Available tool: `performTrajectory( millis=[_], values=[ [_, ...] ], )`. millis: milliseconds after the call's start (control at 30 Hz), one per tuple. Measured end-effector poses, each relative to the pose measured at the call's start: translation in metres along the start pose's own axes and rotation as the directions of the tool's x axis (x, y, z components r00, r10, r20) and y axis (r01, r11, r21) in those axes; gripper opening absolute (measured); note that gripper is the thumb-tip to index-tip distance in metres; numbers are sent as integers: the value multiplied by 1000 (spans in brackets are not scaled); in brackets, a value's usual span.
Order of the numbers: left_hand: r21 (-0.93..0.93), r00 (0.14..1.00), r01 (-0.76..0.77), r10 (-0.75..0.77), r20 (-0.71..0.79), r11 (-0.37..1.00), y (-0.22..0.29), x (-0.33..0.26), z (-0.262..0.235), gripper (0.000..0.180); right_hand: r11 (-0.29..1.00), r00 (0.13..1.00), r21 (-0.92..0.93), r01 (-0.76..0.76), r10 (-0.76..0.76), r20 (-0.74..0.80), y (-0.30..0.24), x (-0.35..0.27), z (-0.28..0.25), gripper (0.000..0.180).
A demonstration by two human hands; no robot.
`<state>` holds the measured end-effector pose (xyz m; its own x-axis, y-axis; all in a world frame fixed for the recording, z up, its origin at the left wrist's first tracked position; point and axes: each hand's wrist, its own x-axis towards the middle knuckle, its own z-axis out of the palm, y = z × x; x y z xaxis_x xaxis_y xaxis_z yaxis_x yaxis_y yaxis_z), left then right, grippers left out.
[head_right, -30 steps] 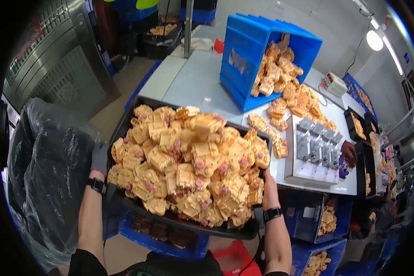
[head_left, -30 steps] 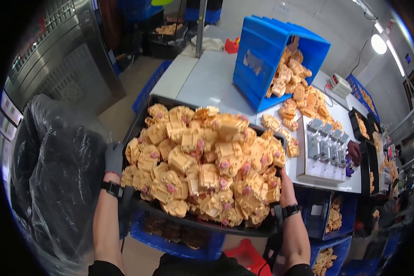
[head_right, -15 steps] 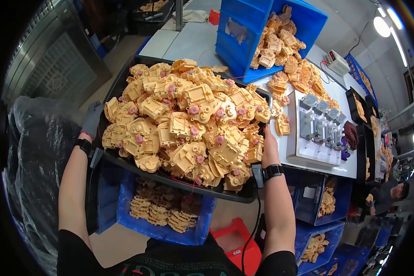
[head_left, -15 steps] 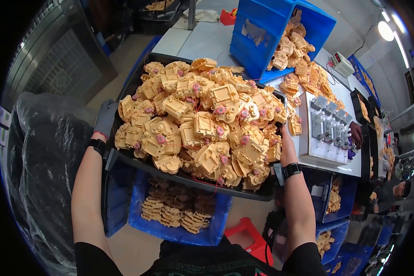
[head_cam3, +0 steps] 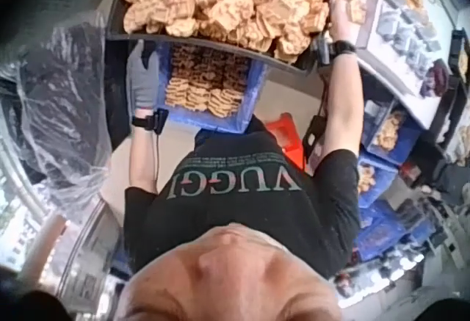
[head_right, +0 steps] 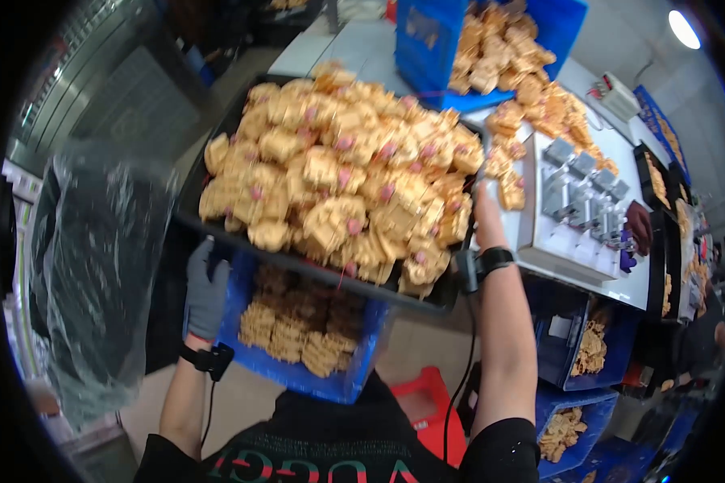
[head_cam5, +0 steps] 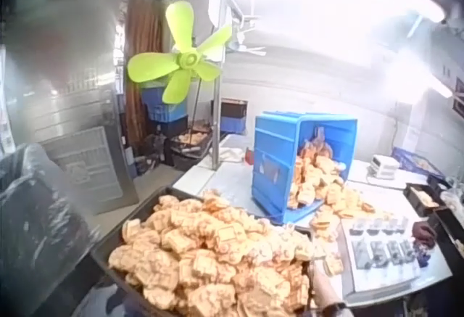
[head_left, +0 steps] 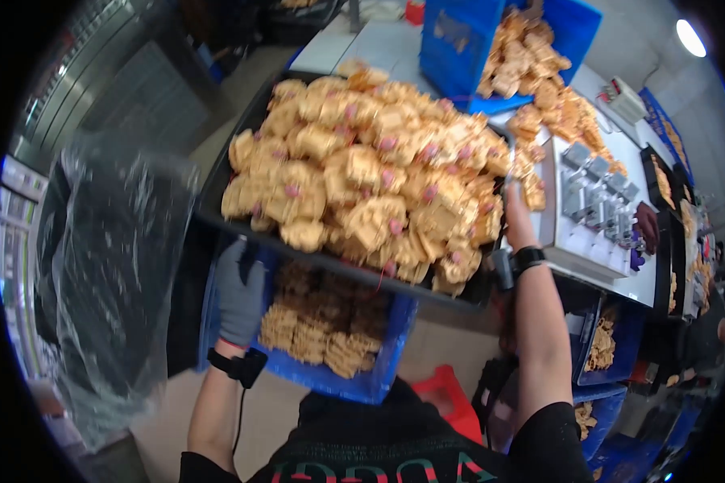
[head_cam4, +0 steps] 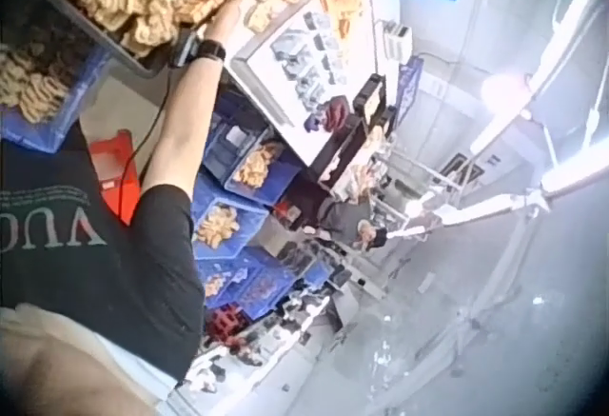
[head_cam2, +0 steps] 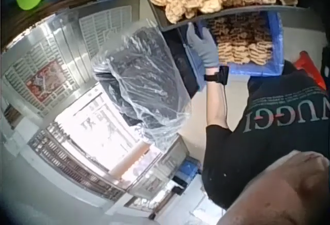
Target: Sorting waffle-patterned snacks and arranging them into blue plastic crates in a production facility.
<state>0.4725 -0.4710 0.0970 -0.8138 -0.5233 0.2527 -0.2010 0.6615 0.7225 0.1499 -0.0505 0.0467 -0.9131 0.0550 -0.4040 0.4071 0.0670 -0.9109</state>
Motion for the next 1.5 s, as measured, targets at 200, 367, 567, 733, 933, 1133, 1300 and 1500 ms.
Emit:
performTrajectory(
  millis=[200,367,567,733,933,1133,1300,1500],
  values=[
    [58,940,331,-335,66,942,2,-162,7,48,854,877,-274,442,-476,-69,-32,-81,2,32],
    [40,985,135,-138,102,990,41,-133,30,51,660,794,-459,595,-573,204,-28,-153,46,35],
    [83,998,-53,52,18,995,102,2,81,59,349,646,-627,697,-686,336,-27,-147,100,50],
    [27,982,123,-125,138,992,113,34,114,57,417,685,-623,662,-674,276,-34,-155,107,40],
    [-47,988,-30,37,148,998,123,29,124,53,737,790,-289,610,-593,157,-33,-161,99,33],
    [-600,931,331,-149,334,728,137,16,101,39,910,937,414,35,-174,303,-30,-202,75,35],
    [-691,919,378,-160,360,617,123,-41,65,40,853,856,470,-227,-56,514,-22,-256,66,40],
    [-709,821,567,-359,445,419,117,-129,43,45,831,718,321,-455,128,685,22,-289,61,43]
  ],
)
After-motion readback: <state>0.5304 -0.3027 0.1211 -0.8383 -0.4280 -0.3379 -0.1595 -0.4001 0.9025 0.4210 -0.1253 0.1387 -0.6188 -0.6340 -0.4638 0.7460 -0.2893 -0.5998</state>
